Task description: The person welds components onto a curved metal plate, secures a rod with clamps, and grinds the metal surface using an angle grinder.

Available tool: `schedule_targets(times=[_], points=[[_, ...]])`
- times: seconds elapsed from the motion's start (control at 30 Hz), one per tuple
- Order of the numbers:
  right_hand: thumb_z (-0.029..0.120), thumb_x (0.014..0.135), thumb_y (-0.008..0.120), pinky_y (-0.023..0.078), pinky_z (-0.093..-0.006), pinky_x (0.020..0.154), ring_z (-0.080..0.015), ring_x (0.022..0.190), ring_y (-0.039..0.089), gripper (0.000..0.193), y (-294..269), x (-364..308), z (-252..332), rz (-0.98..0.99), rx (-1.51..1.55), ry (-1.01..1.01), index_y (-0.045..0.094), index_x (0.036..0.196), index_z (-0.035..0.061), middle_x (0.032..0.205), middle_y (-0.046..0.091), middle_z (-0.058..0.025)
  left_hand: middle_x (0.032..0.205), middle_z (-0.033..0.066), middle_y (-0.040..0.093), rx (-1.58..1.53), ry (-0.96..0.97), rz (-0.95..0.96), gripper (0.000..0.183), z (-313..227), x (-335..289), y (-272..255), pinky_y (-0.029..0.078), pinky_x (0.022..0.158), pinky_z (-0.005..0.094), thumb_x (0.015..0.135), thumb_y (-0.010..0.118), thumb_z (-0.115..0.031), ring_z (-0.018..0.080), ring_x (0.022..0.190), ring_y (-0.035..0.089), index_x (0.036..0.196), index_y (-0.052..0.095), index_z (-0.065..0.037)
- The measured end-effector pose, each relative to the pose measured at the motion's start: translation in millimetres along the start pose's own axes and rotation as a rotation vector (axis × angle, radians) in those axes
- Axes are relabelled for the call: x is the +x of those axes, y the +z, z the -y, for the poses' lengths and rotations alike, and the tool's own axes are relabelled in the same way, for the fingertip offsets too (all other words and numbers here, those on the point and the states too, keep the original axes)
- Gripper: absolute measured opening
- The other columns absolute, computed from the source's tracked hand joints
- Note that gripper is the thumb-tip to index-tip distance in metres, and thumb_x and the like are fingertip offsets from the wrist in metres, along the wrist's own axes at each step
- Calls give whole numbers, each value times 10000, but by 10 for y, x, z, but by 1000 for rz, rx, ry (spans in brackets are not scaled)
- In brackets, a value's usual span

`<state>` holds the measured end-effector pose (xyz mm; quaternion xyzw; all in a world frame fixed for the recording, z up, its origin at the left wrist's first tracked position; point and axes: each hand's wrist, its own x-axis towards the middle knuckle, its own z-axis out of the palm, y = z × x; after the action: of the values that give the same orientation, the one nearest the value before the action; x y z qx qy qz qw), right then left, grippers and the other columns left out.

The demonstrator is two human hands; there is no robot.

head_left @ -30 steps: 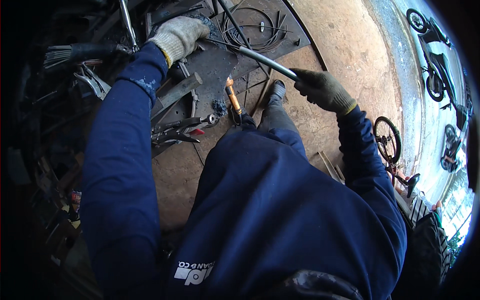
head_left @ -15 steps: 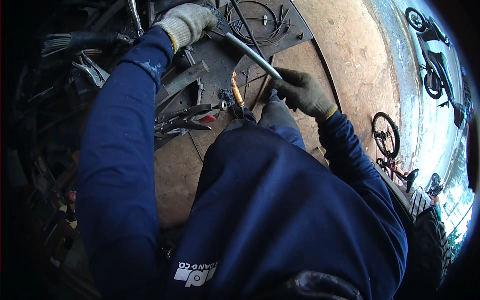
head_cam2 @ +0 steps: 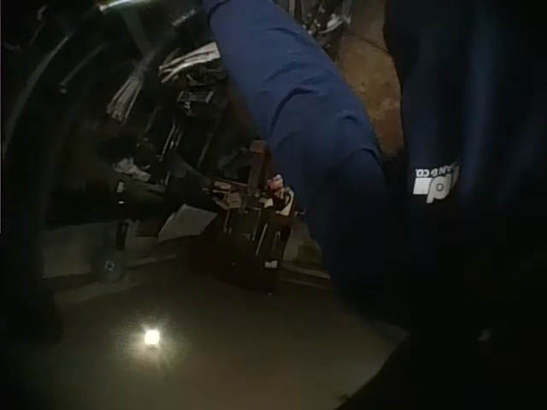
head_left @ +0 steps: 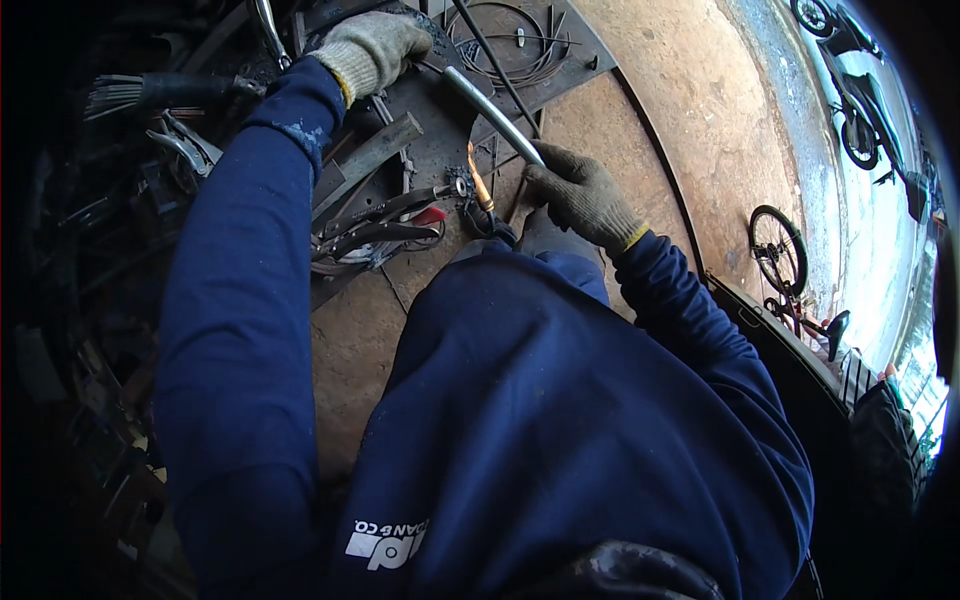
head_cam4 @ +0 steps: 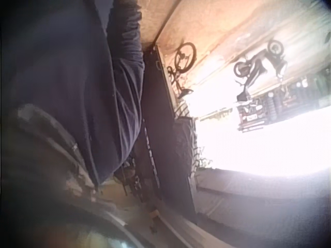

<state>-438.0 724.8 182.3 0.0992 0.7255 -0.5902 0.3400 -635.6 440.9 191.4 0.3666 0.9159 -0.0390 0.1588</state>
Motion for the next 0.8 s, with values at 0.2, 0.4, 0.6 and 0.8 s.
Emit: schedule_targets(times=[0.2, 0.4, 0.6, 0.8], points=[[301, 1009, 601, 424, -241, 464, -76, 538, 515, 474, -315, 95, 139, 198, 221, 132, 556, 1406, 47, 709, 573, 3, 1083, 93, 714, 13, -62, 92, 263, -80, 94, -141, 560, 910, 414, 796, 729, -53, 320, 1054, 675, 1044, 732, -137], [292, 1035, 566, 353, -183, 436, -26, 513, 444, 426, -397, 315, 248, 404, 435, 148, 562, 1394, 64, 710, 506, 52, 1099, 92, 720, -38, -101, 202, 321, -115, 90, -298, 559, 913, 409, 760, 775, -53, 317, 1059, 680, 1066, 751, -148], [275, 1035, 566, 375, -217, 440, -51, 507, 463, 417, -418, 408, 291, 321, 240, 84, 568, 1394, 63, 693, 526, 36, 1099, 94, 720, -42, -118, 178, 348, -114, 114, -293, 557, 919, 413, 755, 779, -55, 316, 1058, 680, 1085, 754, -162], [278, 1016, 599, 392, -242, 437, -67, 511, 481, 440, -378, 386, 241, 264, 143, 86, 562, 1398, 62, 691, 533, 24, 1096, 81, 724, -49, -113, 186, 357, -115, 119, -277, 562, 907, 407, 753, 771, -42, 302, 1046, 685, 1083, 760, -177]])
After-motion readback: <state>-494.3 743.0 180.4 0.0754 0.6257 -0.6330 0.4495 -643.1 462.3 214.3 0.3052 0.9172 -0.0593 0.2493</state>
